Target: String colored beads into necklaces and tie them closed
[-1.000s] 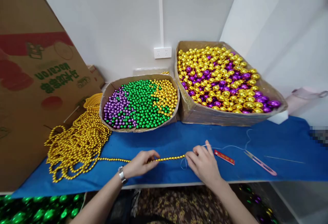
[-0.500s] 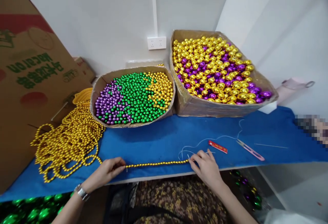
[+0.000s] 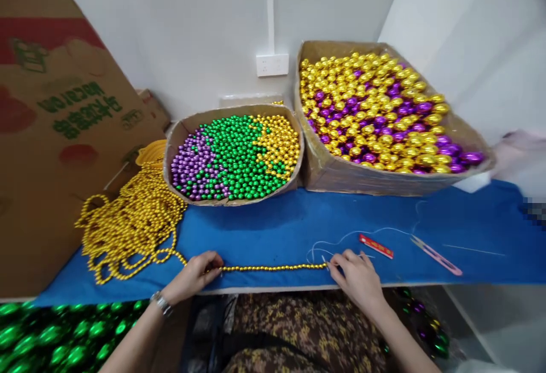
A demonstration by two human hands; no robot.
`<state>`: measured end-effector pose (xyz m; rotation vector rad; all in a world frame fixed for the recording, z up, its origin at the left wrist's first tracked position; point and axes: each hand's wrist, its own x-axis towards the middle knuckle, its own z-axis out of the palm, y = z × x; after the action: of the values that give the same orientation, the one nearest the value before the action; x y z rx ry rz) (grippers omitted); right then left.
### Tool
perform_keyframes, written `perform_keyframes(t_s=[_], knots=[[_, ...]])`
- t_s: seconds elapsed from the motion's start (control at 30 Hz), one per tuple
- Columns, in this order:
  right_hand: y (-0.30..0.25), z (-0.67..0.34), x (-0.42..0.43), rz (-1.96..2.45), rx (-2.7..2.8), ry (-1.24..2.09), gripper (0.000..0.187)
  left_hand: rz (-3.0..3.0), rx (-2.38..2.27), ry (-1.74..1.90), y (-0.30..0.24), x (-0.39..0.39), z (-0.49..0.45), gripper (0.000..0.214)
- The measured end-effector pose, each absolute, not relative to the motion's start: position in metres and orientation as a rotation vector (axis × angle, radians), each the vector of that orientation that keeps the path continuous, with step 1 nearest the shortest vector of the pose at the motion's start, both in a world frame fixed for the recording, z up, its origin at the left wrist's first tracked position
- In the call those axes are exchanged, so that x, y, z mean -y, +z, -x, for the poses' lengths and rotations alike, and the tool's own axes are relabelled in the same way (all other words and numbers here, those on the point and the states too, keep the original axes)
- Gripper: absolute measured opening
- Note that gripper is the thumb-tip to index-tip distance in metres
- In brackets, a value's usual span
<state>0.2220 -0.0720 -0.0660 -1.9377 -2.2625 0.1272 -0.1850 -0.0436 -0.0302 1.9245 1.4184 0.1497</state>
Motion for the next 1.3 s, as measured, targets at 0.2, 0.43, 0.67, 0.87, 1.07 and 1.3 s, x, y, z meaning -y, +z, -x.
perform_keyframes(t_s=[0.2, 0.43, 0.67, 0.87, 1.07, 1.3], knots=[[-0.072, -0.229, 0.069, 1.864, 2.306, 0.214, 0.031, -1.923, -1.425, 0.18, -0.031, 0.044, 0.186, 0.013], [-0.078, -0.232, 0.068, 1.894, 2.335, 0.272, 0.031, -1.971, -1.39, 0.181, -0.032, 0.046, 0.192, 0.016], [-0.077, -0.231, 0.068, 1.907, 2.336, 0.289, 0.032, -2.044, -1.382, 0.148, -0.032, 0.046, 0.191, 0.015], [-0.075, -0.23, 0.069, 1.89, 2.347, 0.223, 0.032, -2.148, -1.361, 0.083, -0.029, 0.05, 0.187, 0.02], [-0.055, -0.227, 0.052, 1.879, 2.291, 0.06, 0.033, -2.274, -1.417, 0.093, -0.036, 0.045, 0.183, 0.023], [-0.032, -0.232, -0.009, 2.05, 2.061, -0.086, 0.029, -2.364, -1.494, 0.312, -0.023, 0.002, 0.14, 0.013]])
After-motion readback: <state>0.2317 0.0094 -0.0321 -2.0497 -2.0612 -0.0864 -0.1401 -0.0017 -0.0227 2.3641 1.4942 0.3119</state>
